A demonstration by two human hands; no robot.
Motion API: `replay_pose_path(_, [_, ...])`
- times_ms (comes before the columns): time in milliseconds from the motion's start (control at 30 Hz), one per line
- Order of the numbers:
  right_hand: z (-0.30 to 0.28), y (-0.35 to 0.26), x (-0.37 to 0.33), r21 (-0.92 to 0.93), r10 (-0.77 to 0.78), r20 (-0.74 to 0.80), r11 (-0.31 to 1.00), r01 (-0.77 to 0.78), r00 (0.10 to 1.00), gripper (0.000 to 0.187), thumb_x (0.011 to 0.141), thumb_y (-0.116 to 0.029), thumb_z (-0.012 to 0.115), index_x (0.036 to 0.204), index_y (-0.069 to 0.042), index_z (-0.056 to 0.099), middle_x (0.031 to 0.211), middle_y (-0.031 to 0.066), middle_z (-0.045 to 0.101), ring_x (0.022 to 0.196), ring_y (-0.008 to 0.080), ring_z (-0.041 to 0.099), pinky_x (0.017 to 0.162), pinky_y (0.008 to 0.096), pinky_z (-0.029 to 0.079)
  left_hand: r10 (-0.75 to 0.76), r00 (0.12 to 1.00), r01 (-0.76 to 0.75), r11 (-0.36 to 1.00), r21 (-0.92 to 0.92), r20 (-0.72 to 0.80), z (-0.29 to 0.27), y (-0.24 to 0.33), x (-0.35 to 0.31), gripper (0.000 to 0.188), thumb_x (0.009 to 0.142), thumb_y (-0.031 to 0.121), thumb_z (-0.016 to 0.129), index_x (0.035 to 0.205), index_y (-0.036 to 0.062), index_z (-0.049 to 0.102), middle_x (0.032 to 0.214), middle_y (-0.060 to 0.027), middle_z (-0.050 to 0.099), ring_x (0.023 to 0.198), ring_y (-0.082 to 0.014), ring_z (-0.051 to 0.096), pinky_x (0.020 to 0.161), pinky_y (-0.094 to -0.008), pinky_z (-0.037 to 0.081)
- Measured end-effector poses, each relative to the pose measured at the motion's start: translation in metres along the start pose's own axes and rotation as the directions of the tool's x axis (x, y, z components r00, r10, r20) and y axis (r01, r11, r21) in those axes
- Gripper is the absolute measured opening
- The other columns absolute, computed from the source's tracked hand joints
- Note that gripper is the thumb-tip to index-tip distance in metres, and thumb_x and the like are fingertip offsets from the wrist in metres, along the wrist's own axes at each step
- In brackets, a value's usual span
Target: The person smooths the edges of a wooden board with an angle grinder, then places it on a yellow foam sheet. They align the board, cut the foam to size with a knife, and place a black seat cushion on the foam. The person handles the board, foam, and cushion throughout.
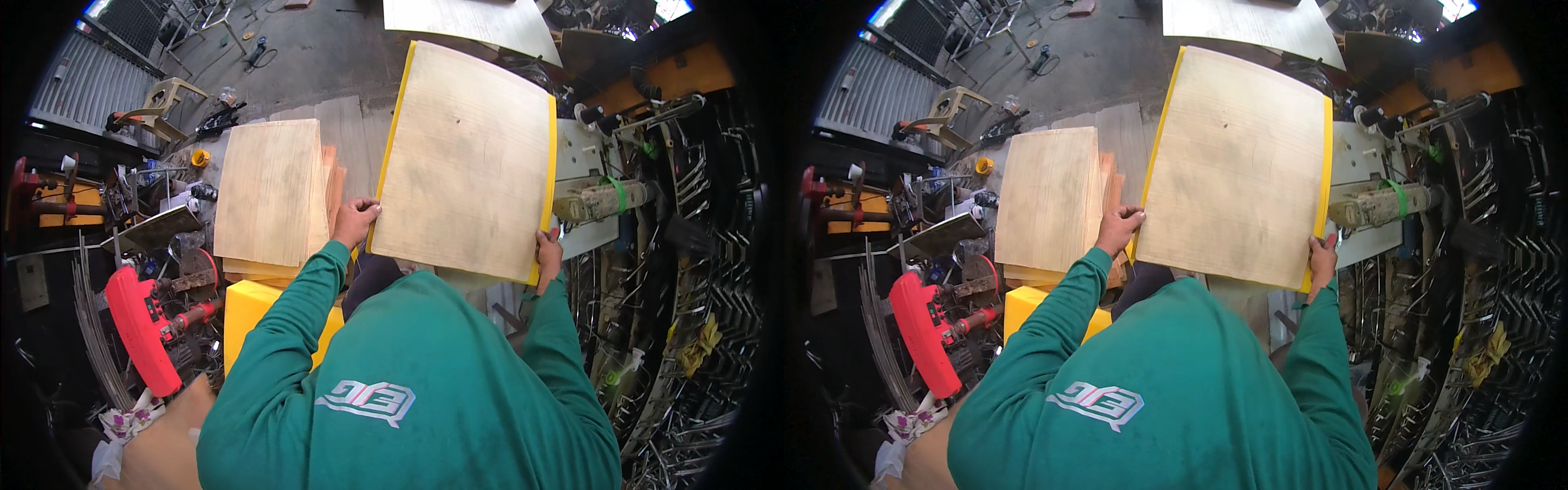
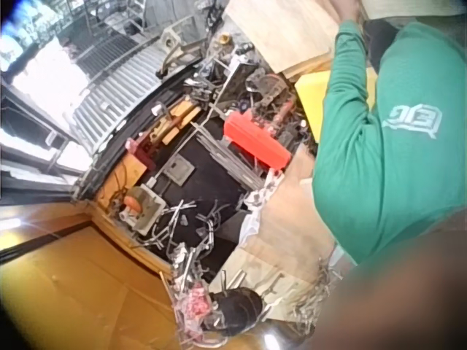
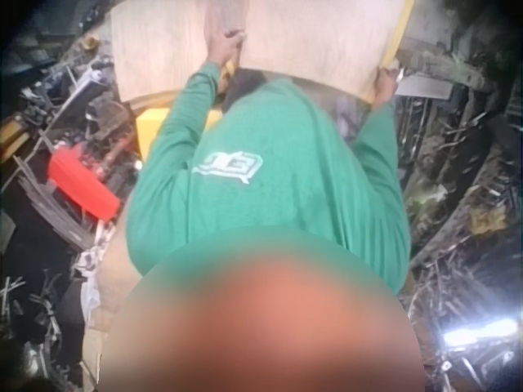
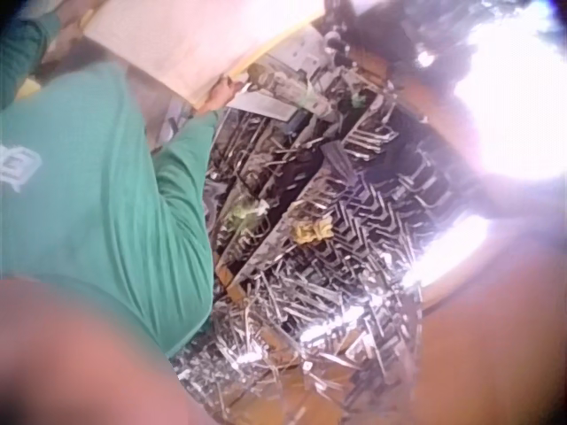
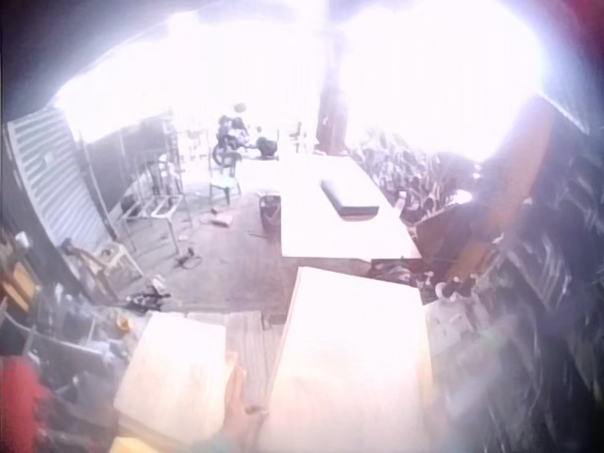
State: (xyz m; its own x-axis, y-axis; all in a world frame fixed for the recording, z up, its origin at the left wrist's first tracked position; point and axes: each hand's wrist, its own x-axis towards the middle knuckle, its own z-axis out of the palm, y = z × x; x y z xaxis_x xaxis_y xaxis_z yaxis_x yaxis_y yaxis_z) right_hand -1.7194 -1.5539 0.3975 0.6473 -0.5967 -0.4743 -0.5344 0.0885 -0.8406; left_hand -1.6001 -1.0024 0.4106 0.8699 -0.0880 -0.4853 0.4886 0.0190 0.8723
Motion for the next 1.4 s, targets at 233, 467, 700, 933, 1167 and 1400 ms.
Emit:
replay_pose_path(233, [-0.001,0.003,0.004,-0.066,-0.003,-0.058,0.998,-0.001,0.998,0.029,0.103,-0.023,0.077,0.118,0.001,0.075,0.095,0.0025,0.076,0.074,0.0124,0.066,0.068,0.0301,0.053,0.133,0.984,-0.091,0.947,0.308,-0.120,0.017,0.024,0.007,0.030,0.094,0.020,0.081,0.115,-0.0010,0.079,0.097,-0.0104,0.081,0.089,-0.0179,0.076,0.084,-0.0333,0.061])
replay_pose_path(467, [0.008,-0.006,-0.007,0.032,0.035,-0.080,0.999,-0.033,0.996,0.017,0.103,-0.023,0.075,0.112,-0.008,0.074,0.071,-0.0081,0.059,0.052,0.0043,0.045,0.047,0.0259,0.034,0.116,0.987,-0.073,0.939,0.336,-0.109,0.021,0.029,0.025,0.031,0.096,0.020,0.082,0.118,-0.0026,0.078,0.103,-0.0091,0.081,0.091,-0.0154,0.075,0.085,-0.0312,0.060])
replay_pose_path(700, [0.007,-0.009,-0.012,0.081,0.060,-0.061,0.995,-0.055,0.996,0.028,0.101,-0.025,0.079,0.115,0.000,0.076,0.091,0.0013,0.075,0.068,0.0109,0.062,0.063,0.0279,0.049,0.102,0.994,-0.090,0.963,0.255,-0.033,0.010,0.018,0.038,0.030,0.095,0.018,0.083,0.116,-0.0034,0.078,0.104,-0.0107,0.082,0.092,-0.0166,0.076,0.086,-0.0314,0.061])
replay_pose_path(933, [0.008,0.003,-0.005,0.053,-0.049,-0.060,0.997,0.052,0.997,0.029,0.101,-0.024,0.080,0.113,0.002,0.077,0.092,0.0026,0.076,0.072,0.0117,0.063,0.067,0.0288,0.050,0.120,0.992,-0.104,0.928,0.357,-0.024,0.009,0.024,0.035,0.033,0.095,0.021,0.084,0.116,-0.0027,0.079,0.103,-0.0118,0.082,0.093,-0.0181,0.076,0.086,-0.0327,0.060])
replay_pose_path(1167, [0.005,0.022,0.016,-0.047,-0.128,-0.119,0.991,0.123,0.985,0.028,0.100,-0.024,0.081,0.109,0.002,0.079,0.094,0.0054,0.078,0.079,0.0154,0.068,0.074,0.0322,0.055,0.181,0.978,-0.125,0.903,0.410,-0.100,0.013,0.025,0.019,0.031,0.095,0.021,0.083,0.118,0.0017,0.080,0.103,-0.0108,0.082,0.091,-0.0196,0.076,0.087,-0.0346,0.060])
replay_pose_path(1400, [0.007,0.024,0.011,0.024,-0.130,-0.140,0.991,0.135,0.982,0.033,0.097,-0.028,0.084,0.108,0.003,0.080,0.094,0.0067,0.079,0.080,0.0161,0.069,0.077,0.0330,0.056,0.165,0.985,-0.120,0.847,0.517,-0.041,0.005,0.022,-0.002,0.031,0.095,0.021,0.081,0.120,0.0034,0.081,0.104,-0.0116,0.081,0.091,-0.0219,0.076,0.087,-0.0362,0.061])
